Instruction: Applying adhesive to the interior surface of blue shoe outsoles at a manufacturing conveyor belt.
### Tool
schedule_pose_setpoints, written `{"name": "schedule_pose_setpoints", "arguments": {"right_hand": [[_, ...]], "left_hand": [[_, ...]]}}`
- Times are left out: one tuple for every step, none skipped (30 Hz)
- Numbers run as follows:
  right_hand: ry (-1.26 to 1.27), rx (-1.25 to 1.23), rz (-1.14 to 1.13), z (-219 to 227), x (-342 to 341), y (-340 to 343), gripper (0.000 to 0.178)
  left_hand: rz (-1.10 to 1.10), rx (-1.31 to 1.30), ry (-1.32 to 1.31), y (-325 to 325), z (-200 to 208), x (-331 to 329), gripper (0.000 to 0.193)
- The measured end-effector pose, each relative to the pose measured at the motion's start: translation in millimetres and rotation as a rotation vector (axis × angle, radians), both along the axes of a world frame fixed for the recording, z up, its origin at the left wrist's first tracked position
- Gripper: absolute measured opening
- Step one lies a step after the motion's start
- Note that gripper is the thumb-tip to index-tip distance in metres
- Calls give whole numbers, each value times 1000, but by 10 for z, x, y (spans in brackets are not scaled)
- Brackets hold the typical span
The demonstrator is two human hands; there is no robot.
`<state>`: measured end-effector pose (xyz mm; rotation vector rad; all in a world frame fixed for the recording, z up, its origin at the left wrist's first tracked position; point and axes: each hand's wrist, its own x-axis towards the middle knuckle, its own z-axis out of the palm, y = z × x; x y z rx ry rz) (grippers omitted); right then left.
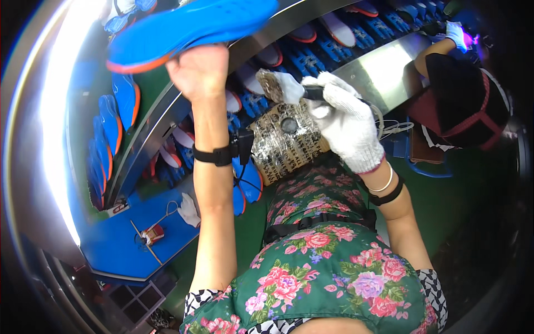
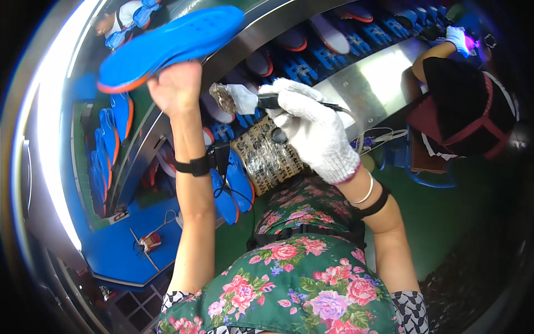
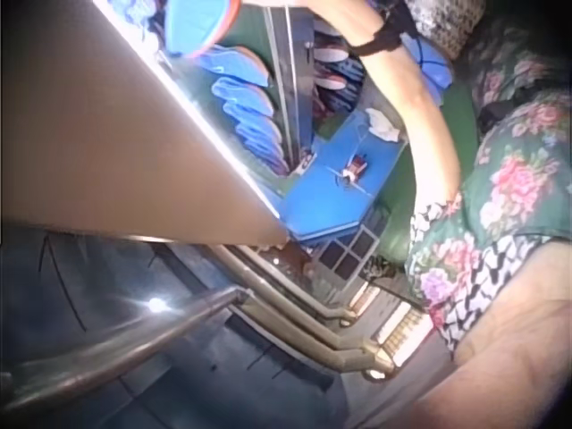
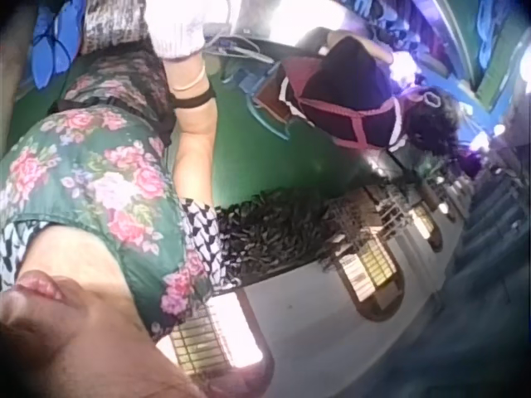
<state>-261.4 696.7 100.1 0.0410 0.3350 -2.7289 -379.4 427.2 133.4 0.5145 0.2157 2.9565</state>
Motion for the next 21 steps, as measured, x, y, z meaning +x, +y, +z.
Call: {"name": "schedule_pose_setpoints", "arguments": {"right_hand": [[-10,-10,-5,2,-42,-34,25],[-10,-39,8,4,-75,-44,26],[2,-80,16,-16,-92,-70,26],[16,-124,31,-31,-127,-112,27],[9,-131,34,-8,-135,-136,26],[17,-137,27,7,-136,-175,26],[22,-66,3,59,-120,-194,25],[28,1,-11,138,-99,-217,24],[30,1,-8,155,-66,-233,24],[186,229,-129,170,-46,-233,23],[341,458,-250,181,-42,-230,23],[348,454,-244,215,-60,-204,23],[350,566,-184,249,-75,-145,21],[352,678,-124,285,-89,-120,20],[412,744,-189,288,-112,-127,20],[416,743,-186,284,-139,-119,20],[635,902,-305,270,-174,-92,21],[854,1057,-427,258,-193,-75,23],[867,1032,-428,272,-191,-72,25],[867,1033,-427,283,-204,-66,25],[937,1081,-459,297,-214,-60,26]], "left_hand": [[96,-70,11,43,-5,46,66],[193,-140,22,74,-19,147,68],[87,-18,-39,50,-81,292,75],[221,-61,-360,186,7,502,84],[178,-52,-356,288,-28,700,89],[137,-47,-355,338,-116,887,95],[179,-192,-318,328,-264,1060,91],[229,-338,-279,333,-341,1212,88],[-27,-74,-178,521,-268,1297,92],[-15,-20,-404,514,-344,1377,87],[-35,-47,-426,538,-451,1449,92],[-47,-76,-444,558,-555,1516,97],[-83,-110,-466,568,-676,1569,98],[-119,-143,-489,584,-792,1627,99],[-174,5,-437,723,-743,1653,103],[-167,-109,-453,773,-756,1701,104],[-194,-99,-425,805,-779,1757,106],[-223,-89,-400,842,-795,1808,109],[-222,-88,-400,878,-806,1848,109],[-242,-13,-456,912,-810,1879,111],[-259,61,-512,936,-807,1909,113]]}}
